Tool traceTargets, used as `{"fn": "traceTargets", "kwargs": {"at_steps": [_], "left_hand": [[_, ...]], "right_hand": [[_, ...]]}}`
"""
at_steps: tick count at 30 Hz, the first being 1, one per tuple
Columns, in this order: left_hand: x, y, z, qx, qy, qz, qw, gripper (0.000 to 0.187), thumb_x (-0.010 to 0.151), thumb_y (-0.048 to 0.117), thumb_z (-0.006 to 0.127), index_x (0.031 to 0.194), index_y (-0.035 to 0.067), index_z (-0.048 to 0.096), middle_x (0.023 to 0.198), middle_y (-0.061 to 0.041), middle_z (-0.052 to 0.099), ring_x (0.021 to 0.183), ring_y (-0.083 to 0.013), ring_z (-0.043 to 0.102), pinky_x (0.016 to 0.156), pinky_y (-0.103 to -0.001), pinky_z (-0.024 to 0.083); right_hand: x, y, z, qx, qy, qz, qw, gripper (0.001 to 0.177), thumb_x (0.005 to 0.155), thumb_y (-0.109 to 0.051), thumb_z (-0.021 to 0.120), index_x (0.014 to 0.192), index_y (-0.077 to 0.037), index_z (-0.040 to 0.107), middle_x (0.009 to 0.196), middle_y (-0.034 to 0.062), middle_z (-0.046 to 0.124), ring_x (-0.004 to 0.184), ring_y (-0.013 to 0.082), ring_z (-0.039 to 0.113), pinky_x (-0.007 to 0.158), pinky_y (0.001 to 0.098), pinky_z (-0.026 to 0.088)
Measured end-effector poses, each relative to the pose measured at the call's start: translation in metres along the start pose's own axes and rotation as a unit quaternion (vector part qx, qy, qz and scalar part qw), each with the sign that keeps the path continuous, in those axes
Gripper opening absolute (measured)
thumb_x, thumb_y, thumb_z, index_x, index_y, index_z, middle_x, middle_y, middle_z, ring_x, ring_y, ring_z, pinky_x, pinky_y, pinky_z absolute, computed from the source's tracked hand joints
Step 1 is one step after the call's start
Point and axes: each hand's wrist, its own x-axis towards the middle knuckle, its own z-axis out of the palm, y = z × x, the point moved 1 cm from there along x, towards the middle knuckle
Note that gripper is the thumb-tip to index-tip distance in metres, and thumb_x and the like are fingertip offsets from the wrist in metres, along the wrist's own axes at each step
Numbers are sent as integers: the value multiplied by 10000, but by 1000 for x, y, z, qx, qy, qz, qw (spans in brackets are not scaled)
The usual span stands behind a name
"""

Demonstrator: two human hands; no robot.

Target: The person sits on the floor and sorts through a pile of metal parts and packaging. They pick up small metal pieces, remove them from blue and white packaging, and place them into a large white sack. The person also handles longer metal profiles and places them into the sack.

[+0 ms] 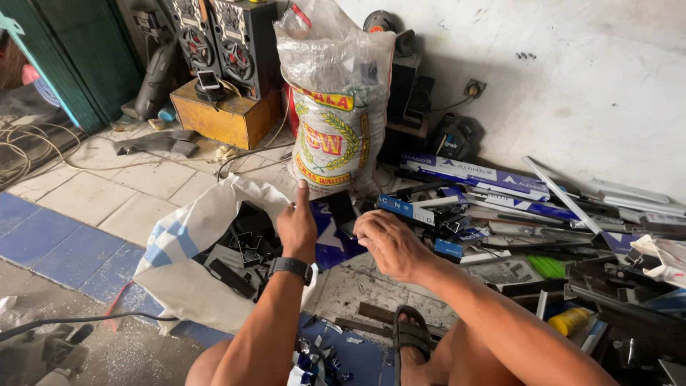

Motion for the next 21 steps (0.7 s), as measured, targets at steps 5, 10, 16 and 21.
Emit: {"fn": "traceTargets", "kwargs": {"at_steps": [5, 10, 16, 21], "left_hand": [[8, 9, -19, -35, 29, -1, 999, 1108, 886, 835, 539, 1395, -149, 551, 1443, -361, 527, 1420, -477, 446, 1160, -554, 372], [5, 16, -27, -66, 23, -19, 997, 1117, 917, 815, 521, 1498, -132, 414, 1527, -363, 421, 1450, -492, 389, 1161, -595, 362], [25, 23, -38, -121, 100, -28, 987, 684, 893, 712, 581, 671, 181, 212, 630, 11, 239, 590, -140, 213, 574, -362, 195], [-4, 38, -35, -208, 6, -92, 974, 718, 888, 749, 378, 1214, 109, 382, 702, -15, 496, 608, -163, 553, 565, -360, 544]], "right_hand": [[-14, -14, -11, 107, -64, 23, 992, 137, 1050, -123, 543, 914, -101, 546, 966, 74, 637, 1002, 300, 685, 919, 486, 559], [-18, -42, -42, 231, -198, 65, 950, 109, 1028, -40, 542, 941, -64, 604, 904, 149, 691, 857, 300, 716, 830, 485, 601], [-27, -75, -41, 246, -406, 86, 876, 195, 981, -302, 738, 929, -115, 720, 843, 21, 700, 705, 152, 635, 612, 319, 504], [-34, -64, -1, 265, -344, 60, 899, 314, 946, -346, 716, 765, -109, 618, 810, 10, 613, 714, 156, 601, 622, 307, 541]]}}
